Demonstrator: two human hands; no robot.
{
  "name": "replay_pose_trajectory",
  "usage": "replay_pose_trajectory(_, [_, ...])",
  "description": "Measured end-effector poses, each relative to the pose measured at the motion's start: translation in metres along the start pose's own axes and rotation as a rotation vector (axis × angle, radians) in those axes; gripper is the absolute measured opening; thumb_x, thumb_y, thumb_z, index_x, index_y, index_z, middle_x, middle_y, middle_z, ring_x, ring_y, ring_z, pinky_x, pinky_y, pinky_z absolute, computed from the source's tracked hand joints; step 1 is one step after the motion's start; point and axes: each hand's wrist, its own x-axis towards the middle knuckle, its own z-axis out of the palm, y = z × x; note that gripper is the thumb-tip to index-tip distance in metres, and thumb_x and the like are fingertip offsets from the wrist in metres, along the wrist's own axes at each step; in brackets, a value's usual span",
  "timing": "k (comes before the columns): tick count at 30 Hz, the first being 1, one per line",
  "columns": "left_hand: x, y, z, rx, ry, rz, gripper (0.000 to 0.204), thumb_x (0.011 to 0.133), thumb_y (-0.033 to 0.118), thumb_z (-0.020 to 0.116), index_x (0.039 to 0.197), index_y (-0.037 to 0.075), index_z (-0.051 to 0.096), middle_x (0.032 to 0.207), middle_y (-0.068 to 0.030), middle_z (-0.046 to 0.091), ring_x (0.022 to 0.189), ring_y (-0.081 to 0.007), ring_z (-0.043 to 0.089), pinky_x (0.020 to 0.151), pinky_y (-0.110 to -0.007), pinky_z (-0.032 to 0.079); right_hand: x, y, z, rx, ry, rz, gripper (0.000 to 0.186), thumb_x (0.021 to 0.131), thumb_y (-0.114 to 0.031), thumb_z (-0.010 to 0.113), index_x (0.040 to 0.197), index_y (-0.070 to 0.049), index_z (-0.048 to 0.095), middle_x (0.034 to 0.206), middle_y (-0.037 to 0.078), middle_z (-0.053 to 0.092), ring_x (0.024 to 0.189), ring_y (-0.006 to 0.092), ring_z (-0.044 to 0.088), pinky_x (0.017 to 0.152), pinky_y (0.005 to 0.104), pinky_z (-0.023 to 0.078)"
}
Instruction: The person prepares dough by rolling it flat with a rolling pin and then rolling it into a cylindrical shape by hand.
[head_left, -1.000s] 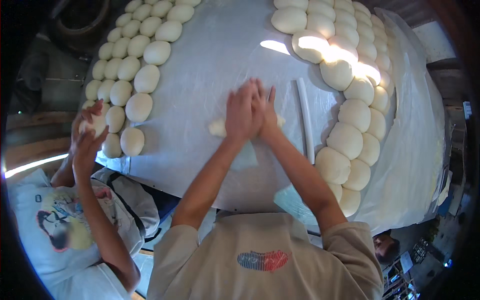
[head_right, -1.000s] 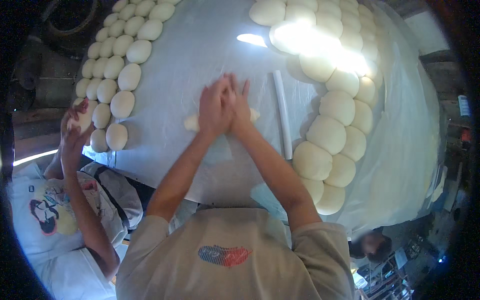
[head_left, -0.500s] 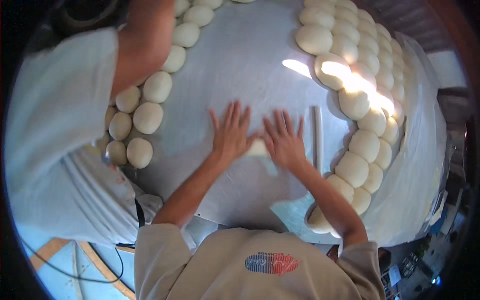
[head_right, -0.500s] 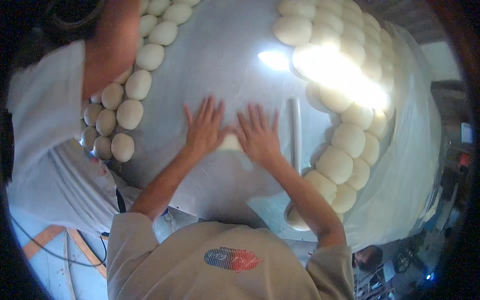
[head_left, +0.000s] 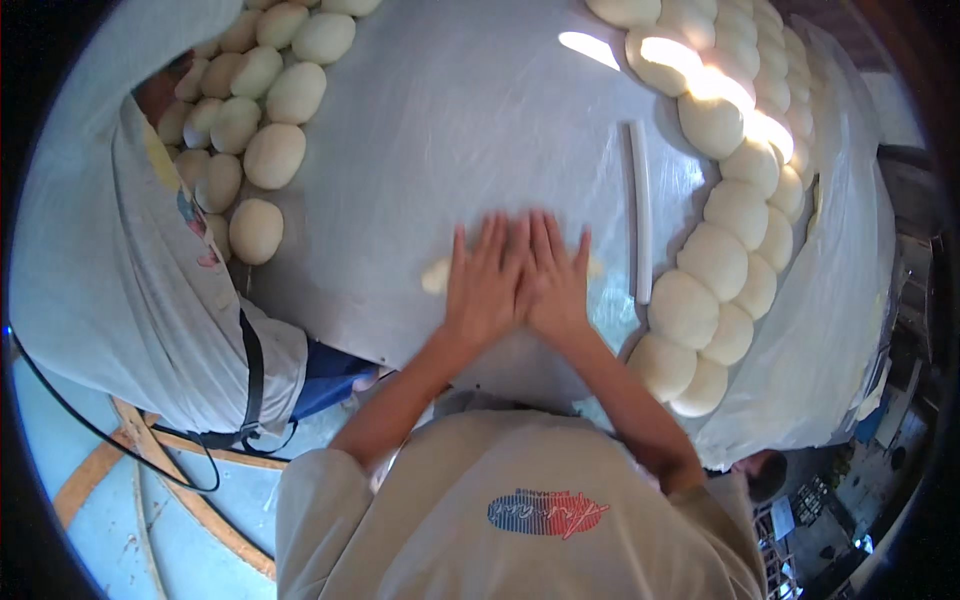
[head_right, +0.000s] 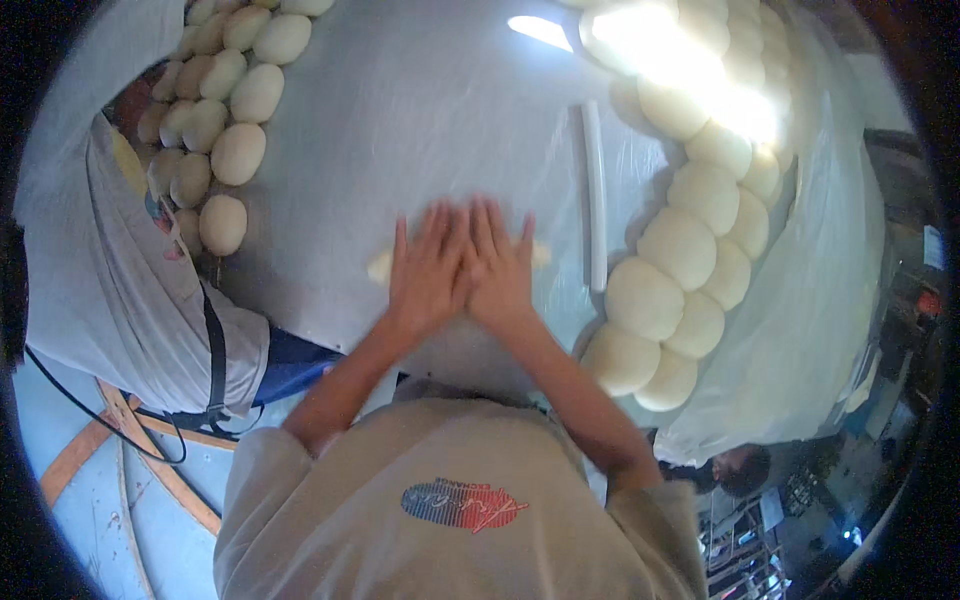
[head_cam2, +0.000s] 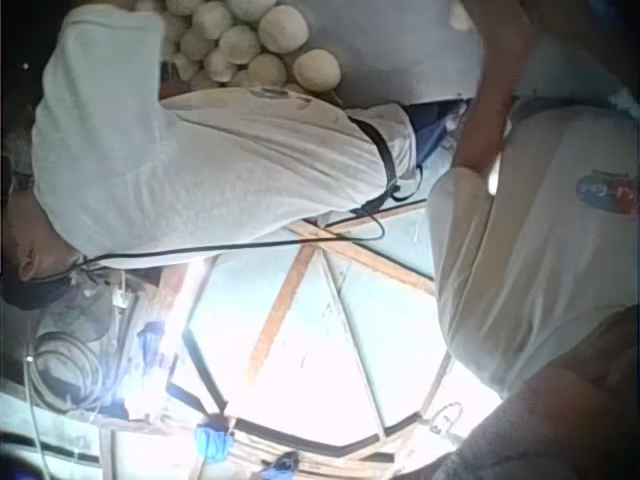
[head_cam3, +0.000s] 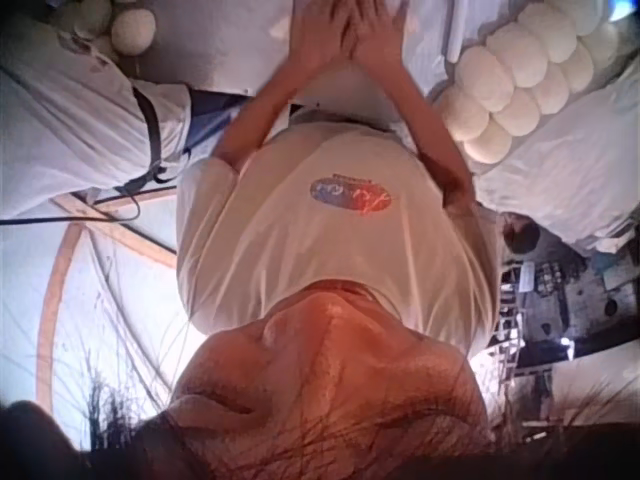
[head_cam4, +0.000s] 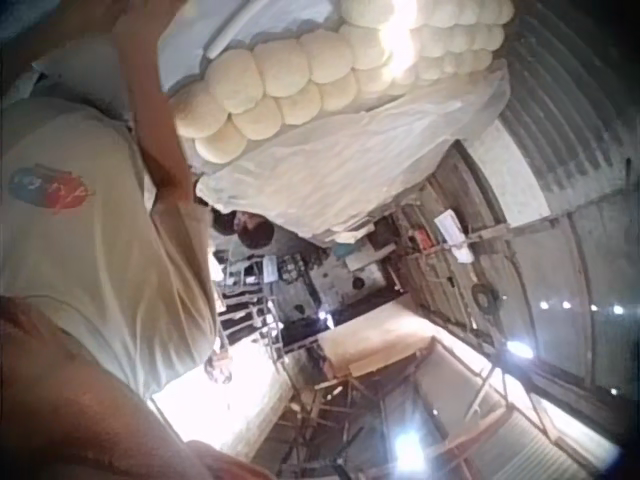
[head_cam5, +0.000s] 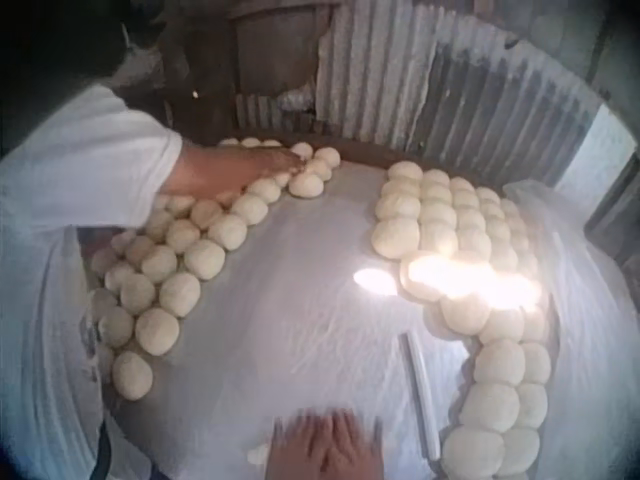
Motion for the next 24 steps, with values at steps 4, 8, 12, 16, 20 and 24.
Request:
replay_pose_trajectory(4, [0.013, 0.002, 0.014, 0.212, 0.042, -0.037, 0.074, 0.097, 0.053, 0.026, 0.150, 0.002, 0.020, 0.155, -0.0226, 0.020, 0.145, -0.0347, 0.018, 0.111, -0.065, 0.002, 0.007, 0.012, -0.004, -0.077, 0.011, 0.013, 0.057, 0.093, -0.032, 0.040, 0.144, -0.007, 0.038, 0.152, 0.021, 0.029, 0.144, 0.0316, 0.021, 0.109, 0.0697, 0.003])
replay_pose_trajectory(8, [0.087, -0.019, -0.023, 0.144, 0.381, -0.152, 0.069, 0.099, 0.050, 0.029, 0.148, 0.003, 0.025, 0.154, -0.0221, 0.022, 0.144, -0.0348, 0.020, 0.109, -0.068, 0.002, 0.080, 0.027, -0.033, -0.150, 0.213, 0.056, 0.054, 0.093, -0.034, 0.041, 0.141, -0.010, 0.044, 0.151, 0.020, 0.030, 0.142, 0.0340, 0.024, 0.109, 0.0685, 0.007])
replay_pose_trajectory(12, [-0.034, 0.006, 0.003, 0.074, 0.073, 0.031, 0.063, 0.099, 0.046, 0.034, 0.146, 0.004, 0.032, 0.151, -0.0219, 0.029, 0.142, -0.0347, 0.025, 0.108, -0.069, 0.008, -0.042, 0.018, -0.036, -0.031, -0.024, -0.076, 0.053, 0.094, -0.036, 0.041, 0.141, -0.011, 0.043, 0.151, 0.017, 0.032, 0.141, 0.0336, 0.026, 0.110, 0.0669, 0.011])
replay_pose_trajectory(16, [0.025, -0.020, -0.001, 0.273, 0.309, 0.008, 0.063, 0.097, 0.045, 0.039, 0.143, 0.003, 0.035, 0.149, -0.0204, 0.033, 0.141, -0.0335, 0.028, 0.109, -0.068, 0.010, 0.005, 0.041, -0.032, -0.126, 0.112, -0.041, 0.055, 0.095, -0.042, 0.041, 0.141, -0.011, 0.044, 0.151, 0.015, 0.033, 0.141, 0.0329, 0.026, 0.111, 0.0640, 0.012])
replay_pose_trajectory(20, [0.018, -0.027, -0.011, 0.228, 0.377, -0.090, 0.064, 0.095, 0.043, 0.044, 0.142, 0.002, 0.035, 0.148, -0.0202, 0.035, 0.140, -0.0329, 0.029, 0.109, -0.066, 0.012, 0.008, 0.057, -0.039, -0.143, 0.207, -0.012, 0.059, 0.093, -0.047, 0.044, 0.140, -0.010, 0.045, 0.149, 0.016, 0.035, 0.141, 0.0333, 0.027, 0.112, 0.0631, 0.013])
replay_pose_trajectory(24, [-0.115, -0.030, 0.024, -0.058, 0.283, -0.011, 0.079, 0.094, 0.051, 0.041, 0.148, -0.002, 0.020, 0.154, -0.0260, 0.018, 0.144, -0.0397, 0.016, 0.112, -0.060, 0.009, -0.118, 0.042, -0.043, 0.018, 0.134, 0.013, 0.068, 0.091, -0.049, 0.049, 0.144, -0.009, 0.038, 0.152, 0.017, 0.031, 0.142, 0.0342, 0.024, 0.111, 0.0640, 0.011])
